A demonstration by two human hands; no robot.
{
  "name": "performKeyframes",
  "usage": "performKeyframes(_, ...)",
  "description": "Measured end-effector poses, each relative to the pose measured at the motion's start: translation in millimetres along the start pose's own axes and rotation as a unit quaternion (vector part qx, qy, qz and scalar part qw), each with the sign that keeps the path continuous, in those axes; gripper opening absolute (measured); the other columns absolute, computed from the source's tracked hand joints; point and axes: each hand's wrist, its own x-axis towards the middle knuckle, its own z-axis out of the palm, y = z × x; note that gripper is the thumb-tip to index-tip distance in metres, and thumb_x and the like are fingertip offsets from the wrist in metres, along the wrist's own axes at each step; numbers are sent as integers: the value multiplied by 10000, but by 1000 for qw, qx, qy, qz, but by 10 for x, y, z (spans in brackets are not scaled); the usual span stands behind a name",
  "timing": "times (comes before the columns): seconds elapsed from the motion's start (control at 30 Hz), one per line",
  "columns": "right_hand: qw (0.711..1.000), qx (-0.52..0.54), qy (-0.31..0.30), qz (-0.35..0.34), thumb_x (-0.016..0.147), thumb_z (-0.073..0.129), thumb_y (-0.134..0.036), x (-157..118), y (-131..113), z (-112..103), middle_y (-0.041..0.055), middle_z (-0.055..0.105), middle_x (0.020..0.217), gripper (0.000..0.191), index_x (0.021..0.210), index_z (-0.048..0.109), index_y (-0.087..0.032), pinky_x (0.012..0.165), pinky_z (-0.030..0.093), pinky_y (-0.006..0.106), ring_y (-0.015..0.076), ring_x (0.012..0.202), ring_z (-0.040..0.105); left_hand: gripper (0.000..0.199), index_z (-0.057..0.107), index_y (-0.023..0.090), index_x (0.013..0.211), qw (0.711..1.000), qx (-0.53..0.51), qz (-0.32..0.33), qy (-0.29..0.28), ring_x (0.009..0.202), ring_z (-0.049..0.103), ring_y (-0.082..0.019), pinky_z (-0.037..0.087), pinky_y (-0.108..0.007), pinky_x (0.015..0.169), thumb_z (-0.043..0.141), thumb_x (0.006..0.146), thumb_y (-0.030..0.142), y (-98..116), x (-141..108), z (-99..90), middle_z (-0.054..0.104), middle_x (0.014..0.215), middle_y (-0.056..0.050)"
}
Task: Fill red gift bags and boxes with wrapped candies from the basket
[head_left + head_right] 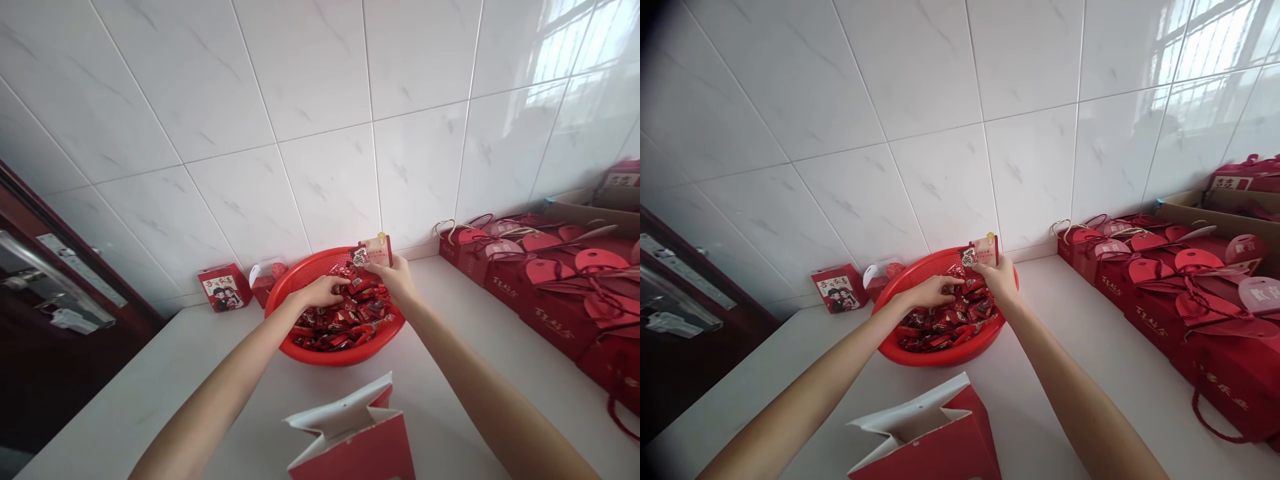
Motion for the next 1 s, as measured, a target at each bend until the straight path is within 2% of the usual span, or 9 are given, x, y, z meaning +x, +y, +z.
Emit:
performKeyframes(0.1, 1000, 3, -9, -2, 599, 763, -249, -20, -22, -4, 84, 789, 795, 262, 829, 697, -144, 700, 619, 360, 265, 757, 760, 679, 583, 262, 1433, 1000, -3, -2, -16, 1150, 677, -262, 499, -312, 993, 667, 762, 197, -28, 21, 17, 711, 1312, -43)
performKeyframes(0.2, 1000, -5, -3, -2, 591, 764, -249, -17, -20, -4, 83, 784, 767, 256, 813, 695, -143, 695, 617, 371, 266, 730, 754, 666, 603, 277, 1399, 999, -33, 8, -26, 1088, 698, -242, 521, -282, 916, 687, 741, 212, -80, 64, 50, 738, 1245, -38)
performKeyframes(0.27, 1000, -6, 0, -1, 582, 769, -248, -3, -6, -2, 79, 782, 753, 251, 799, 697, -146, 696, 616, 374, 263, 712, 750, 559, 659, 253, 1315, 998, -50, 11, -23, 1018, 710, -229, 525, -261, 846, 684, 757, 234, -113, 95, 76, 763, 1153, -42)
performKeyframes(0.4, 1000, 5, -4, -6, 571, 774, -254, 23, 22, -1, 76, 783, 757, 267, 807, 705, -150, 706, 620, 373, 262, 723, 755, 246, 758, 224, 1000, 998, -53, 22, -13, 831, 685, -200, 486, -231, 705, 669, 828, 377, -129, 128, 116, 772, 915, -17)
performKeyframes(0.53, 1000, 1, -8, -6, 560, 784, -261, 14, 12, -5, 79, 780, 756, 283, 806, 697, -152, 713, 620, 376, 269, 737, 758, 207, 750, 229, 841, 998, -50, 30, -10, 730, 636, -175, 441, -221, 663, 672, 851, 420, -88, 122, 137, 732, 753, 13)
performKeyframes(0.7, 1000, 6, -25, 1, 574, 778, -265, -28, -27, 0, 82, 778, 744, 267, 807, 698, -161, 627, 618, 383, 296, 716, 758, 220, 754, 232, 798, 1000, -25, 6, -14, 646, 597, -183, 424, -255, 671, 678, 853, 431, -47, 107, 138, 706, 677, 8)
performKeyframes(0.87, 1000, 6, -16, -7, 554, 775, -260, -21, -29, 6, 74, 778, 745, 270, 790, 713, -145, 678, 615, 364, 263, 706, 751, 171, 768, 249, 820, 1000, -19, 17, -12, 696, 609, -169, 420, -235, 713, 705, 819, 409, -25, 120, 97, 730, 739, 26)
performKeyframes(1.0, 1000, 6, -24, -7, 557, 783, -268, -14, -25, 5, 70, 777, 746, 275, 793, 712, -147, 687, 612, 363, 261, 710, 751, 215, 769, 254, 832, 1000, -19, 10, -4, 664, 589, -159, 405, -227, 660, 701, 814, 457, -41, 125, 113, 710, 704, 31)
